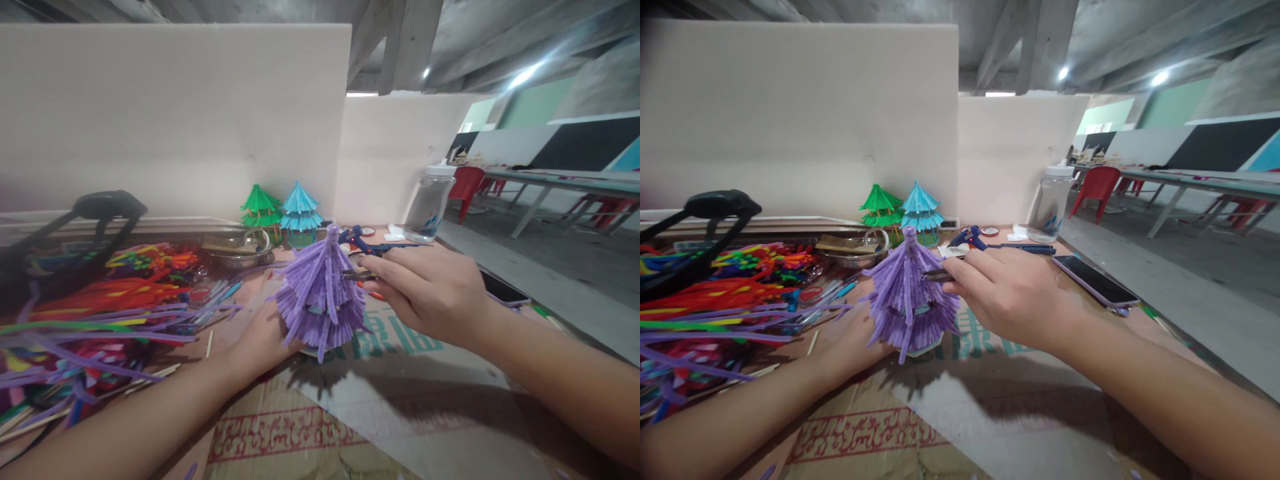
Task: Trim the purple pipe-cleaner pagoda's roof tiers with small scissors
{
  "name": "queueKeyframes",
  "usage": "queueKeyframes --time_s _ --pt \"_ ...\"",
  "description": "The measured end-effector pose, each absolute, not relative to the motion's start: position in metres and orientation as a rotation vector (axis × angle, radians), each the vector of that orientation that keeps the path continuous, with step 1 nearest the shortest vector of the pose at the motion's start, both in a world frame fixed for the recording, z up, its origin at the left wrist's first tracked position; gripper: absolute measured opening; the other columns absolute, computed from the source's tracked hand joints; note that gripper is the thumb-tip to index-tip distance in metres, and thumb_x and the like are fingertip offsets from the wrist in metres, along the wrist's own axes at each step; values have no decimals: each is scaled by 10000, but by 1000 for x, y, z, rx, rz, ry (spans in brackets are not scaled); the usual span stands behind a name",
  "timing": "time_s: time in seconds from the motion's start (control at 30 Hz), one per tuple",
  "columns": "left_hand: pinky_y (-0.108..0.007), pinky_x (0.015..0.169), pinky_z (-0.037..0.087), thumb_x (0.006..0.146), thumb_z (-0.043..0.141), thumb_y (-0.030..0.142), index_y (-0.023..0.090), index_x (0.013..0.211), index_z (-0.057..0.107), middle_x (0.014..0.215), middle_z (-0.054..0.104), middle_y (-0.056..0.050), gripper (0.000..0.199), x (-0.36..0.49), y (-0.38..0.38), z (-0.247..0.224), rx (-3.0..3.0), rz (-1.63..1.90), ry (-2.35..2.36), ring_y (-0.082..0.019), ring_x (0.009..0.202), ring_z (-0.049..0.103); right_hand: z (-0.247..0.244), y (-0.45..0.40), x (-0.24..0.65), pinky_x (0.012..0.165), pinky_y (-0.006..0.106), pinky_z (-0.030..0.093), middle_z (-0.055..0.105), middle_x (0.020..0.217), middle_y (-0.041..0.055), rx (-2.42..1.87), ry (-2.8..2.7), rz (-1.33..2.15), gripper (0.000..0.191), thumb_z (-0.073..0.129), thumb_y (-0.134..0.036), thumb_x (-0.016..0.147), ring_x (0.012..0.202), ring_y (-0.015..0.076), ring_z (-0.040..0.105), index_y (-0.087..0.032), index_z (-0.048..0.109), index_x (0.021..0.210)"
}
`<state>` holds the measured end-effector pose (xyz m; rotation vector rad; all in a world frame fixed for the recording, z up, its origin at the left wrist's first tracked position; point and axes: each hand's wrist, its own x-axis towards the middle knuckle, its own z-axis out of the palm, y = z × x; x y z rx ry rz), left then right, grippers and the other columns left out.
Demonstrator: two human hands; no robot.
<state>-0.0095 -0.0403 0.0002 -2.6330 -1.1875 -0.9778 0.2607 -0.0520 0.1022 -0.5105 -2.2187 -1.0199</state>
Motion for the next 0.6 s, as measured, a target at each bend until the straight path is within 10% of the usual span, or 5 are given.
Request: queueKeyframes --time_s 0.6 --pt "-490 946 548 849 576 405 176 1155 727 1051 764 -123 411 -7 -40 2 -2695 -1023 -1255 -349 1028 686 105 -53 265 626 310 397 680 810 34 -466 -2190 -1039 161 549 -219 969 707 174 580 -145 613 1097"
